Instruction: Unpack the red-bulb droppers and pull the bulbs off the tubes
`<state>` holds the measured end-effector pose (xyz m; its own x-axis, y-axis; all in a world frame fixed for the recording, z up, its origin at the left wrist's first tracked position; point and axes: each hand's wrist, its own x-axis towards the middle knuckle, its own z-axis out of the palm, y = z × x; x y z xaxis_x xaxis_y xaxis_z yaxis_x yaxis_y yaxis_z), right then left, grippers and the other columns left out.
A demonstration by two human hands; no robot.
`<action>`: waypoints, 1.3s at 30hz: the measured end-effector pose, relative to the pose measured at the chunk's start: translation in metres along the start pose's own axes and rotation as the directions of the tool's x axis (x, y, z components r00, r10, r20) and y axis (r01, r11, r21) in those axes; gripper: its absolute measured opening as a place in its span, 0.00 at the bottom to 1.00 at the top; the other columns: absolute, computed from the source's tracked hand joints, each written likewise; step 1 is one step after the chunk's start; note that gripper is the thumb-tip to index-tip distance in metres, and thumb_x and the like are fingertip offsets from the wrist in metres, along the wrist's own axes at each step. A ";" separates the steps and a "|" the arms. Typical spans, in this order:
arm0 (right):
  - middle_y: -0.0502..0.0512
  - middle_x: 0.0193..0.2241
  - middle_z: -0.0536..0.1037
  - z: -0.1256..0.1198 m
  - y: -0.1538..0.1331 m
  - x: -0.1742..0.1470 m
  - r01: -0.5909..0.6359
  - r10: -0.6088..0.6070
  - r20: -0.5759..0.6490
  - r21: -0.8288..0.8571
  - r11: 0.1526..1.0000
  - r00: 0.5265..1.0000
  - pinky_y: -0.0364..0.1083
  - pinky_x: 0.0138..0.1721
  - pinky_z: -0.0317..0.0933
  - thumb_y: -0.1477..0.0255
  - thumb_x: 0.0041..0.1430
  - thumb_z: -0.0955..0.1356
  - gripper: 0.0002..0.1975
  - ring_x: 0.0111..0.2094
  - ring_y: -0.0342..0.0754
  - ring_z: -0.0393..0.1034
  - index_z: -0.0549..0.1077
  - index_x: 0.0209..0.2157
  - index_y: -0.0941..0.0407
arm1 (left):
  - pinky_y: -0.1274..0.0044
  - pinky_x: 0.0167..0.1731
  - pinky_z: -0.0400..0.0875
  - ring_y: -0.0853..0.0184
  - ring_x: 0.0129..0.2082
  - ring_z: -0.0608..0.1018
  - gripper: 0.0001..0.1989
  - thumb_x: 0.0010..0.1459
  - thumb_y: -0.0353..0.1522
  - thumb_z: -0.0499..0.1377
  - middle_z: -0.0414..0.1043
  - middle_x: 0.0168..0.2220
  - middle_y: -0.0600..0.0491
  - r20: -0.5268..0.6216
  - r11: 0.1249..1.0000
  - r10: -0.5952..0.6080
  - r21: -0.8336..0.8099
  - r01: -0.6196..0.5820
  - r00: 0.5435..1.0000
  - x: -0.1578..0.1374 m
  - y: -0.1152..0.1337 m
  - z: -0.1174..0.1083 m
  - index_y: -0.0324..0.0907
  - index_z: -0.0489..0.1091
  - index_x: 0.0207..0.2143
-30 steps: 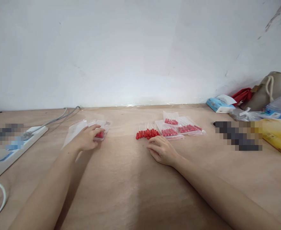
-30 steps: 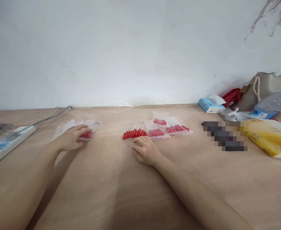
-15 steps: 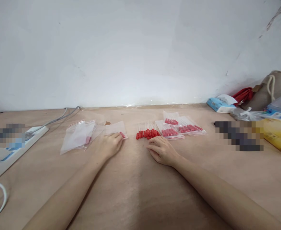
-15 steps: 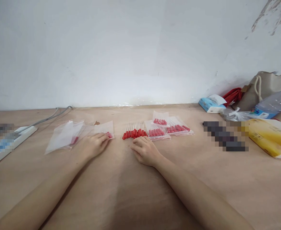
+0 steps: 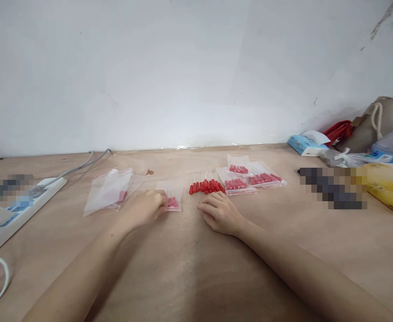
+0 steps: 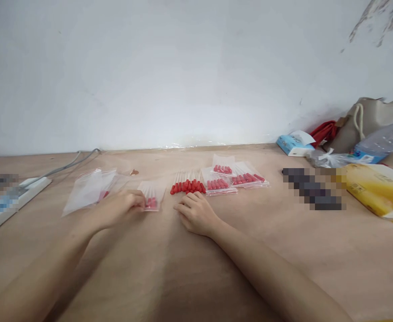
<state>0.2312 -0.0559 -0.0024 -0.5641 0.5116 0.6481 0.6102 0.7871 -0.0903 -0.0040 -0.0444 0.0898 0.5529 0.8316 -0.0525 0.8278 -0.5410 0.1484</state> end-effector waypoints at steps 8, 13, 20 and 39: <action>0.64 0.51 0.63 -0.021 -0.011 0.005 0.018 -0.100 0.187 0.399 0.917 0.977 0.52 0.51 0.51 0.56 0.51 0.64 0.31 0.52 0.52 0.55 0.62 0.51 0.60 | 0.85 0.27 0.61 0.73 0.26 0.70 0.13 0.44 0.17 0.52 0.69 0.27 0.56 0.358 0.881 0.412 -0.393 -0.264 0.838 -0.019 0.026 -0.024 0.40 0.72 0.23; 0.55 0.30 0.73 -0.027 -0.014 0.010 -0.051 -0.092 0.310 0.424 0.904 0.946 0.51 0.50 0.49 0.58 0.58 0.59 0.20 0.38 0.47 0.66 0.69 0.42 0.58 | 0.84 0.30 0.62 0.73 0.27 0.72 0.17 0.45 0.15 0.50 0.71 0.28 0.55 0.262 0.792 0.555 -0.458 -0.405 0.789 -0.015 0.044 -0.011 0.41 0.73 0.25; 0.53 0.32 0.70 -0.032 -0.002 0.011 -0.161 0.044 0.362 0.300 0.940 0.931 0.44 0.36 0.55 0.55 0.50 0.66 0.19 0.33 0.44 0.64 0.72 0.37 0.55 | 0.80 0.35 0.61 0.70 0.33 0.70 0.14 0.53 0.22 0.48 0.66 0.35 0.52 -0.177 0.849 0.420 -0.270 -0.454 0.890 0.013 0.023 0.042 0.41 0.73 0.30; 0.57 0.45 0.67 -0.024 0.009 0.017 -0.116 0.044 0.274 0.253 0.961 0.961 0.49 0.45 0.56 0.75 0.58 0.61 0.17 0.45 0.47 0.60 0.66 0.49 0.52 | 0.80 0.26 0.66 0.72 0.21 0.74 0.26 0.30 0.32 0.71 0.73 0.21 0.55 0.265 0.039 -0.203 -0.960 0.278 0.943 0.029 0.024 0.074 0.37 0.65 0.33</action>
<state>0.2401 -0.0487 0.0260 -0.6675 0.6203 0.4118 0.5107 0.7840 -0.3529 0.0390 -0.0425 0.0188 0.3782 0.8606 -0.3410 0.0943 0.3306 0.9390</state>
